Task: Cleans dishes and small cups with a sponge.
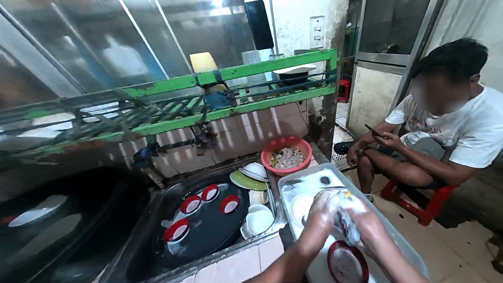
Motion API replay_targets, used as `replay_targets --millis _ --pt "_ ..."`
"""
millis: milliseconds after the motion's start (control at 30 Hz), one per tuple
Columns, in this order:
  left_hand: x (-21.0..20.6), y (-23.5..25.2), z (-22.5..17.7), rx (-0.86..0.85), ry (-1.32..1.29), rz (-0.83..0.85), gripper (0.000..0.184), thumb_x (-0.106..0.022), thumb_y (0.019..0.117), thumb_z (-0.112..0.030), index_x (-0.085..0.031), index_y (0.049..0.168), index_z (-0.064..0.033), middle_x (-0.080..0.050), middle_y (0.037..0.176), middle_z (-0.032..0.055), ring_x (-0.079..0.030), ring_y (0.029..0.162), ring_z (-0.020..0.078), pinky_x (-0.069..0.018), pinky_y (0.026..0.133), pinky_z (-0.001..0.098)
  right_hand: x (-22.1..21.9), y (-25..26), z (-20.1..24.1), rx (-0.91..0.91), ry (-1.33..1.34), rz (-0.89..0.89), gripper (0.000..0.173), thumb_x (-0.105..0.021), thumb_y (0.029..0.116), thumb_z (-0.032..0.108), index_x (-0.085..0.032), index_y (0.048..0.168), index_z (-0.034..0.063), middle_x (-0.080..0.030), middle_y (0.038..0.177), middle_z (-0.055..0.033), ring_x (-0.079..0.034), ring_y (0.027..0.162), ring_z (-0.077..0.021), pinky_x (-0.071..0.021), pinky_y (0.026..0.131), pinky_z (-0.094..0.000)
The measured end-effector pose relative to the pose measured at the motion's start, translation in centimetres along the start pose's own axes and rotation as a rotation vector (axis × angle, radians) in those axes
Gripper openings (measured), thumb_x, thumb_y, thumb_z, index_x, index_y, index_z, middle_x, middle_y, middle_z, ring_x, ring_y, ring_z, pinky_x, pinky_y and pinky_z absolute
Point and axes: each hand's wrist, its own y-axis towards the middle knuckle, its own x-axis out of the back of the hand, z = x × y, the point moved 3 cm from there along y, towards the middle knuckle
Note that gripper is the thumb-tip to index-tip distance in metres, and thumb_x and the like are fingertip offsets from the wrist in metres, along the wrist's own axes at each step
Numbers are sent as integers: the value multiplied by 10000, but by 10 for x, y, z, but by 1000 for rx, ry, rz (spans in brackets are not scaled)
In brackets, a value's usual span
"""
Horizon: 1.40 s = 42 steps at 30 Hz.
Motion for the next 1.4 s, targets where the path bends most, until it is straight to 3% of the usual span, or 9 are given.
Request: replay_targets --millis 167,300,400,567,667,767,1033,1200,1400 --pt "8 3 -5 266 -217 128 332 -402 1094 -271 -667 1100 -70 -686 969 7 -653 891 82 -549 802 269 -1 -24 11 620 -714 337 293 -675 923 132 -712 1178 -7 -716 1184 -203 -658 1182 -372 -530 1002 -556" --pt "10 -3 -3 576 -522 213 338 -353 1105 -373 -587 1055 -135 -653 808 24 -665 743 143 -577 670 335 10 -13 13 1294 -885 62 206 -663 929 243 -748 1115 216 -746 1132 -49 -699 1107 -294 -578 934 -523" --pt "1 5 -10 373 -473 84 385 -357 1116 -344 -604 1193 -59 -687 958 61 -685 864 150 -589 774 348 12 6 -2 1119 -815 -148 255 -576 955 280 -775 1085 188 -753 1051 -79 -712 1019 -324 -572 885 -542" --pt "7 18 -5 -36 149 -46 437 -462 1059 -299 -655 1317 -4 -621 1353 188 -560 1297 252 -428 1120 431 -17 -1 2 -8 7 -83 405 -587 1020 179 -567 1364 -33 -677 1178 -172 -666 1043 -199 -545 933 -396" --pt "15 25 -1 205 -96 73 383 -419 1094 -313 -654 1239 -49 -677 1156 77 -638 1055 129 -531 928 326 -21 -10 10 195 -470 173 598 -657 910 307 -560 1381 -48 -626 1332 -222 -583 1276 -331 -444 1103 -516" --pt "20 27 -12 489 -68 248 386 -435 1083 -404 -652 1119 -87 -656 976 37 -637 890 133 -540 793 346 -18 -19 2 649 -945 207 446 -752 825 294 -692 1183 36 -716 1169 -181 -667 1130 -397 -507 978 -599" --pt "11 20 -3 406 -747 14 515 -316 1098 -506 -549 1278 -84 -681 1068 108 -686 981 229 -585 861 433 17 2 14 -56 454 207 733 -799 677 179 -513 1338 39 -721 958 -38 -718 782 -128 -632 678 -318" --pt "21 16 16 323 -767 -481 378 -476 1093 -298 -589 1304 -6 -643 1231 170 -632 1132 260 -538 966 450 37 19 -21 -230 -4 66 524 -723 923 117 -531 1397 3 -663 1161 -178 -665 969 -223 -564 857 -416" --pt "0 2 1 376 -402 -548 443 -429 1111 -322 -543 1396 -2 -545 1428 186 -525 1307 268 -444 1074 475 30 5 14 130 -238 -33 537 -781 867 246 -631 1303 -28 -672 1240 -201 -662 1120 -277 -531 988 -473"
